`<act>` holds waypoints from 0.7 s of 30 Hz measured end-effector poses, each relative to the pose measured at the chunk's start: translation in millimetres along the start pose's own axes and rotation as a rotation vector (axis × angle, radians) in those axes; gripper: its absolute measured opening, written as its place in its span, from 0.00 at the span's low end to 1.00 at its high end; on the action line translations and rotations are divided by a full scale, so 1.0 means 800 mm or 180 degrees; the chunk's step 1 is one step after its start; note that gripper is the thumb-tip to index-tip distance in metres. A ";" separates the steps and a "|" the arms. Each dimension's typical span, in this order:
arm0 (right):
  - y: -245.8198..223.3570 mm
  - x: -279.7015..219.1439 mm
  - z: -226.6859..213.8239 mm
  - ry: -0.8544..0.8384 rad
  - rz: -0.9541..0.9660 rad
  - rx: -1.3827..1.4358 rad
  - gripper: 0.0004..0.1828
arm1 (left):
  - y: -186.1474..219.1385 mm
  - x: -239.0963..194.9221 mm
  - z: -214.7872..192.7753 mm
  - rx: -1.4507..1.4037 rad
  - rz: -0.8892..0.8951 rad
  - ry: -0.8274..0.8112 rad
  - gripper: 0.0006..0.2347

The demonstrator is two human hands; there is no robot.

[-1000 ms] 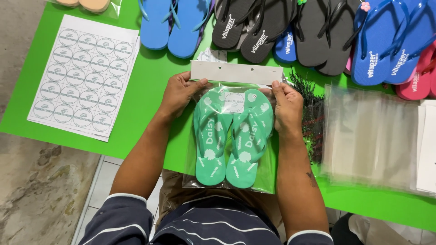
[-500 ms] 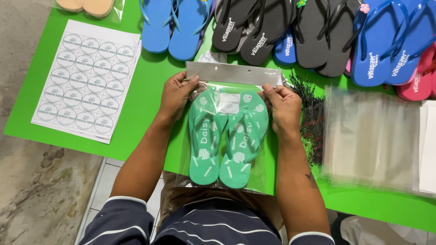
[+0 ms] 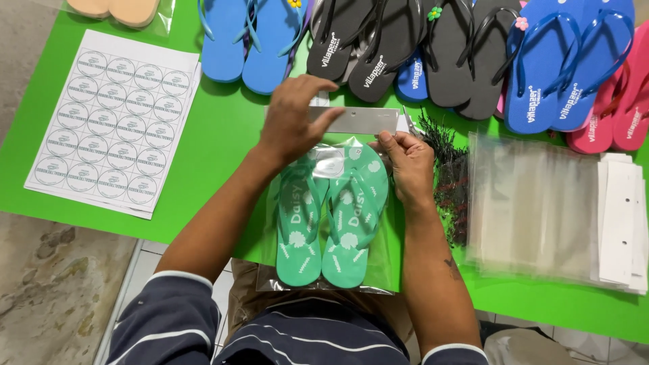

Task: Trimming excess material from flip-flop straps with scissors and organizing them for packaging.

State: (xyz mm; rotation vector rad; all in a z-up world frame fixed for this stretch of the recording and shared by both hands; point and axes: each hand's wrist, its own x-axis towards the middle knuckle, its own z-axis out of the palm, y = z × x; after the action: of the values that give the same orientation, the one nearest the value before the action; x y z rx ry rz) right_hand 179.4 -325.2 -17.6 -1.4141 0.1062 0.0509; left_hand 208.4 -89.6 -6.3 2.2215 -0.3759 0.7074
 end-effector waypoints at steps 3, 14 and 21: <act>-0.014 -0.008 0.009 -0.0050 0.0133 -0.0072 0.10 | 0.050 0.038 0.009 -0.0214 -0.0093 -0.1143 0.13; -0.007 -0.001 -0.002 -0.0206 0.0175 -0.0410 0.10 | 0.044 0.061 0.030 -0.0008 -0.0612 -0.1989 0.09; -0.016 -0.005 0.005 -0.0202 0.0202 -0.0432 0.07 | 0.016 0.052 0.029 -0.0509 -0.1128 -0.2217 0.12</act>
State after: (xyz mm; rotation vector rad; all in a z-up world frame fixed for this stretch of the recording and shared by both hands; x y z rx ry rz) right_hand 177.1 -323.3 -4.2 -1.5430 0.0966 0.1579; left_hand 244.0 -117.3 12.9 2.2385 -0.3418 -0.2934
